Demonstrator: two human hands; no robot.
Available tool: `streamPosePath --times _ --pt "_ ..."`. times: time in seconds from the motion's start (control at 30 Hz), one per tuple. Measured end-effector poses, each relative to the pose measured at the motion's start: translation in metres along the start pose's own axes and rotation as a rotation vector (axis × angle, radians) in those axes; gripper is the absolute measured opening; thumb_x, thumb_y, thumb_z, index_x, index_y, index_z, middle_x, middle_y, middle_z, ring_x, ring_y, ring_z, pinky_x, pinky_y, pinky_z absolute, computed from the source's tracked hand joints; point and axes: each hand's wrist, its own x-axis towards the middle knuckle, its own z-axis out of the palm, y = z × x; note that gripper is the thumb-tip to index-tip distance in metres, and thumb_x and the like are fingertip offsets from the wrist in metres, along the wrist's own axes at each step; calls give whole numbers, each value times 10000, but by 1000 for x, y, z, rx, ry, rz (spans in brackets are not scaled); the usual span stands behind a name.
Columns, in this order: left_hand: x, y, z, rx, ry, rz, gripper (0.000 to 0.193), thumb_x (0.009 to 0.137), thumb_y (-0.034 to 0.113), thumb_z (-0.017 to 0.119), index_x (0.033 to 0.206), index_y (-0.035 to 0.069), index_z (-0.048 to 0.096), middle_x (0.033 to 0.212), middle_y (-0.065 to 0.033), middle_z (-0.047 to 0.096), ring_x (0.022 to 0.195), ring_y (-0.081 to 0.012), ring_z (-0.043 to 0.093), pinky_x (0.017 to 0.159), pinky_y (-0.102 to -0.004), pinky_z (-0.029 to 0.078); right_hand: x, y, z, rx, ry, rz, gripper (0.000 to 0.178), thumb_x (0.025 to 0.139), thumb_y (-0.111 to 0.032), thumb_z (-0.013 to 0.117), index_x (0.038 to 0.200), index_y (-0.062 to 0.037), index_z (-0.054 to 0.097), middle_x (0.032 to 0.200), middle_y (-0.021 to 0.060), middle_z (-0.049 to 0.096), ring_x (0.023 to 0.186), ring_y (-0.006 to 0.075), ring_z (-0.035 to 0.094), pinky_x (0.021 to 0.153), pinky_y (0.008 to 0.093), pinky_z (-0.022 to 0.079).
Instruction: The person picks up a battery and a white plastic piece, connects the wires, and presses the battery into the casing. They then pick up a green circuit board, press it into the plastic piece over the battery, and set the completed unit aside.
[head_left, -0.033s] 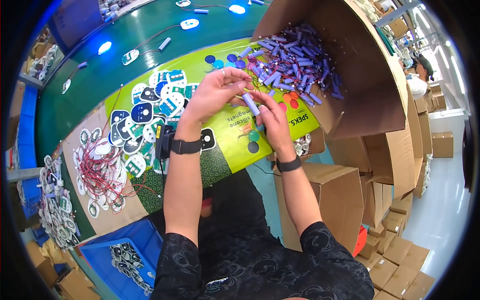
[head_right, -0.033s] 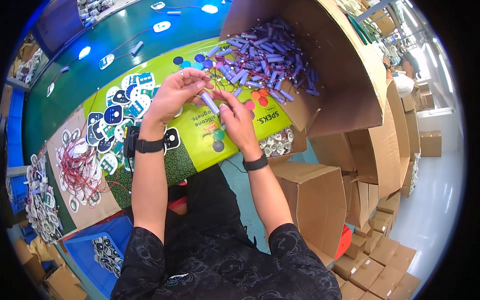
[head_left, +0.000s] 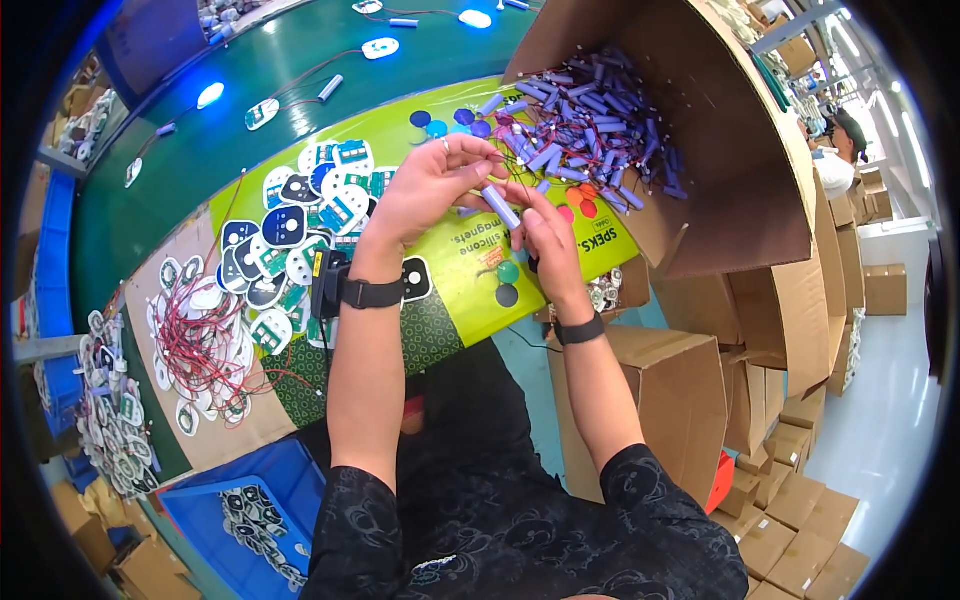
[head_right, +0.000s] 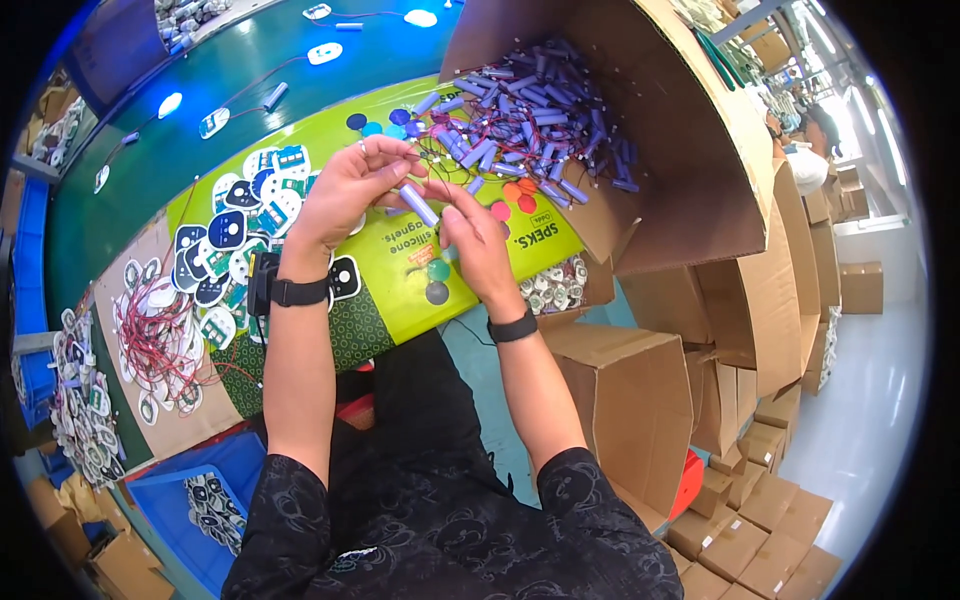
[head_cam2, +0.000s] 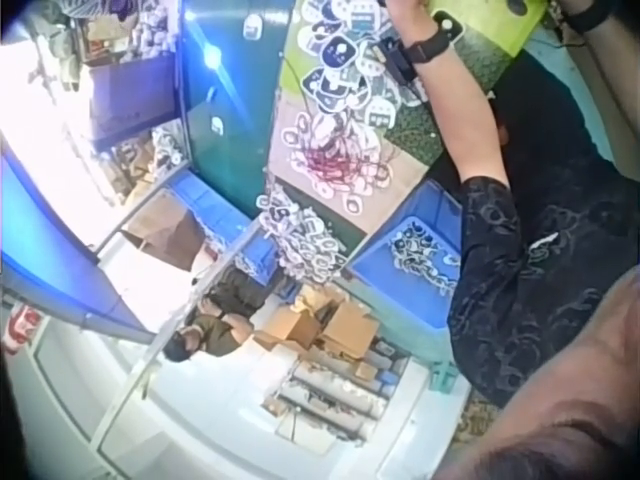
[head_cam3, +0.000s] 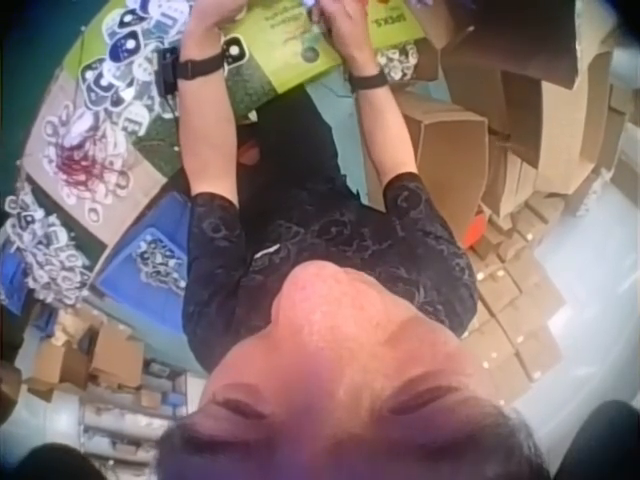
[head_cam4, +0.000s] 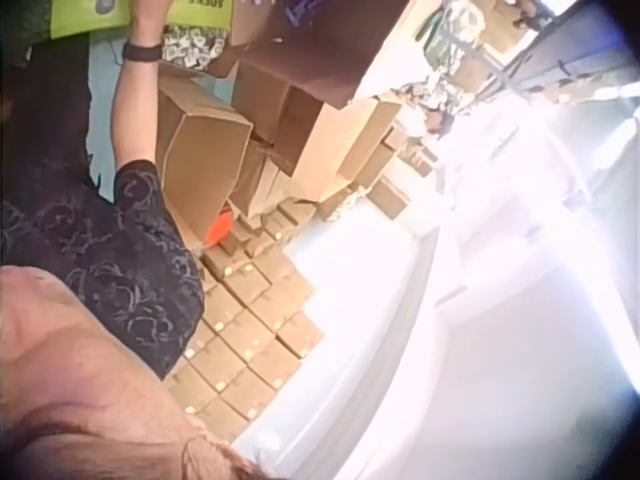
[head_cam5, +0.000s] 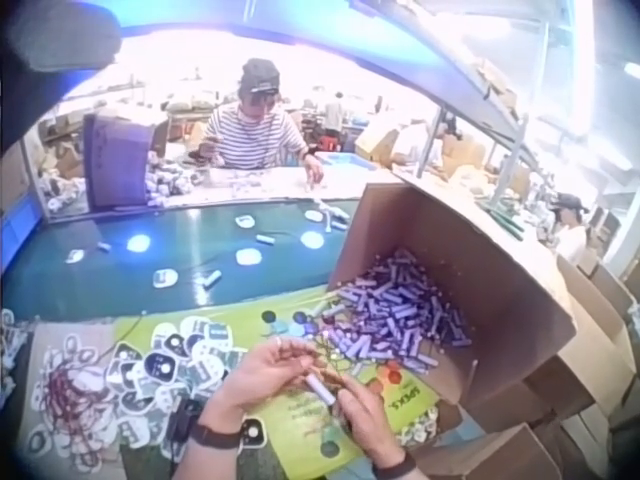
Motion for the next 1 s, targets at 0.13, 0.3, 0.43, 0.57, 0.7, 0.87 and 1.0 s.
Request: streamPosePath --times 0.13,0.3,0.43,0.57,0.7,0.87,1.0 --pt "0 1 1 -131 1 30 161 1007 68 607 1154 3 611 1114 -106 679 1008 -197 699 803 -316 632 2 5 -11 55 -161 -30 543 1043 -476 462 1310 -31 620 922 7 648 691 28 485 639 194 386" --pt "1 -2 -1 -102 -10 15 204 1007 51 592 1208 13 596 1140 -106 672 1023 -214 704 828 -314 628 0 12 2 2 -21 -28 359 1007 -317 643 1210 -21 658 904 -39 628 752 15 513 675 183 397" --pt "2 -1 2 -72 -28 -13 256 992 34 601 1245 -1 586 1164 -105 658 1086 -220 683 888 -342 615 -1 7 -3 90 33 51 235 989 -174 675 1149 -2 659 956 -42 625 789 15 530 700 189 424" --pt "0 0 -1 -17 -76 -24 326 951 2 629 1272 -16 574 1247 -102 626 1173 -216 643 982 -343 566 1 5 0 193 124 -17 189 985 -113 670 1138 -9 632 921 -45 605 792 17 534 704 184 430" --pt "-2 -4 8 9 -126 30 373 915 -26 655 1278 -28 569 1299 -108 604 1196 -202 628 1001 -308 535 1 10 -2 277 199 -63 206 953 -50 698 1123 -44 581 903 -52 577 782 16 525 693 171 418" --pt "0 -4 7 125 -108 -122 373 880 -47 684 1240 -59 589 1131 -101 675 1039 -164 673 899 -295 551 1 18 -5 306 187 -127 206 936 -26 711 1077 -69 567 900 -56 567 757 6 504 665 163 396" --pt "1 -6 8 151 -83 -148 346 893 -24 689 1224 -60 593 1093 -104 679 992 -150 675 880 -286 547 1 13 -5 331 201 -90 168 951 -35 685 1084 -62 587 867 -62 563 691 3 477 607 160 367"
